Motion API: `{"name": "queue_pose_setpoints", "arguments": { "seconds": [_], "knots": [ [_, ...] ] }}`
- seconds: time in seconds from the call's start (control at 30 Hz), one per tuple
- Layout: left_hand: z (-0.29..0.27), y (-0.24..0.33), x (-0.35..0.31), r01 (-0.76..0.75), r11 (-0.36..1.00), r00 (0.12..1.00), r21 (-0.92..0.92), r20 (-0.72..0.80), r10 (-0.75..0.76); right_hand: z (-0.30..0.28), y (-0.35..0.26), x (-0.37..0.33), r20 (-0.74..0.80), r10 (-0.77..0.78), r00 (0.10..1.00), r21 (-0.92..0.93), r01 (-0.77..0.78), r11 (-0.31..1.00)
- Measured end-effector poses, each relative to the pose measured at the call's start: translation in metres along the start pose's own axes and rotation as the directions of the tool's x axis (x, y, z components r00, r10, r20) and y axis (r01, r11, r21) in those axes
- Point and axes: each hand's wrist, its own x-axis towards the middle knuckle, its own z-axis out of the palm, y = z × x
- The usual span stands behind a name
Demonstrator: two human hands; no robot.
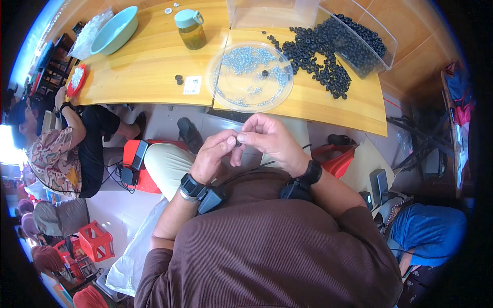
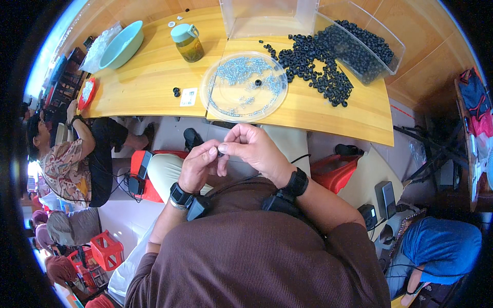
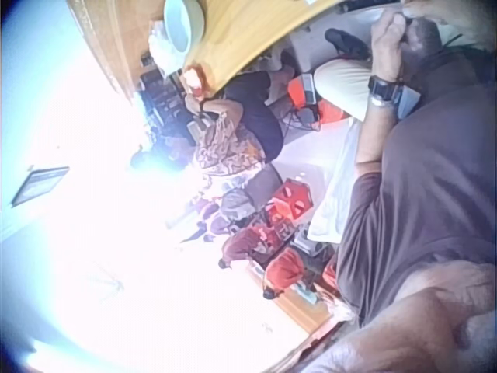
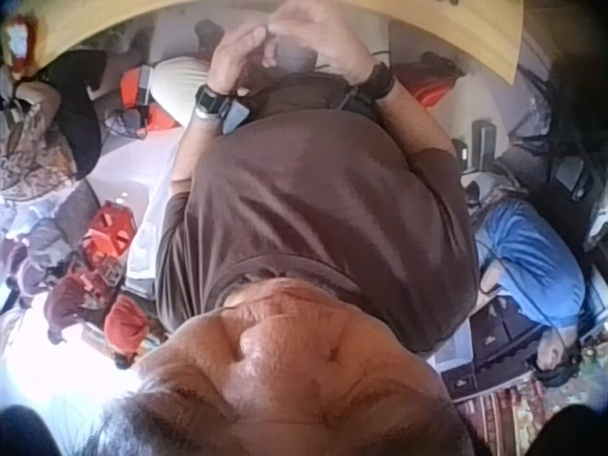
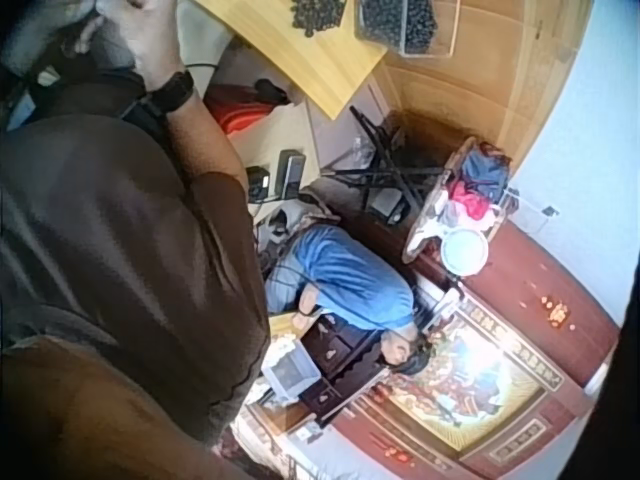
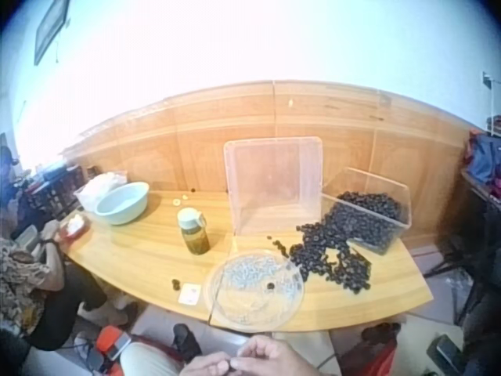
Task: Manually sorting and assembling small plastic or rubber rings and metal washers.
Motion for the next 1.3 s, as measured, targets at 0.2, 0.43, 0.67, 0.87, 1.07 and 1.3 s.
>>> {"name": "queue_pose_setpoints", "arguments": {
  "seconds": [0.2,0.43,0.67,0.87,1.07,1.3],
  "knots": [
    [0.0,-0.01,0.005,0.008,0.988,1.0,-0.152,-0.015,-0.01,0.002,0.004,-0.002,0.007,-0.292,0.956,-0.285,0.282,0.916],
    [0.002,-0.008,0.009,-0.136,0.927,0.991,-0.35,-0.032,0.133,0.006,-0.002,0.003,-0.106,-0.432,0.895,-0.38,0.365,0.85],
    [0.003,0.006,-0.006,-0.246,0.867,0.959,-0.433,0.023,0.284,-0.053,-0.03,0.019,-0.483,-0.157,0.861,0.335,0.348,0.876],
    [-0.007,-0.005,-0.002,-0.205,0.858,0.975,-0.471,-0.025,0.219,-0.039,0.0,0.016,-0.164,-0.04,0.986,0.412,0.106,0.905],
    [-0.007,-0.004,-0.002,-0.135,0.889,0.988,-0.437,0.013,0.156,-0.002,-0.01,0.014,-0.13,0.038,0.991,0.216,-0.009,0.976],
    [-0.005,-0.008,-0.003,-0.129,0.874,0.984,-0.468,0.052,0.173,0.0,-0.01,0.013,-0.128,0.063,0.99,-0.004,-0.064,0.998]
  ]
}}
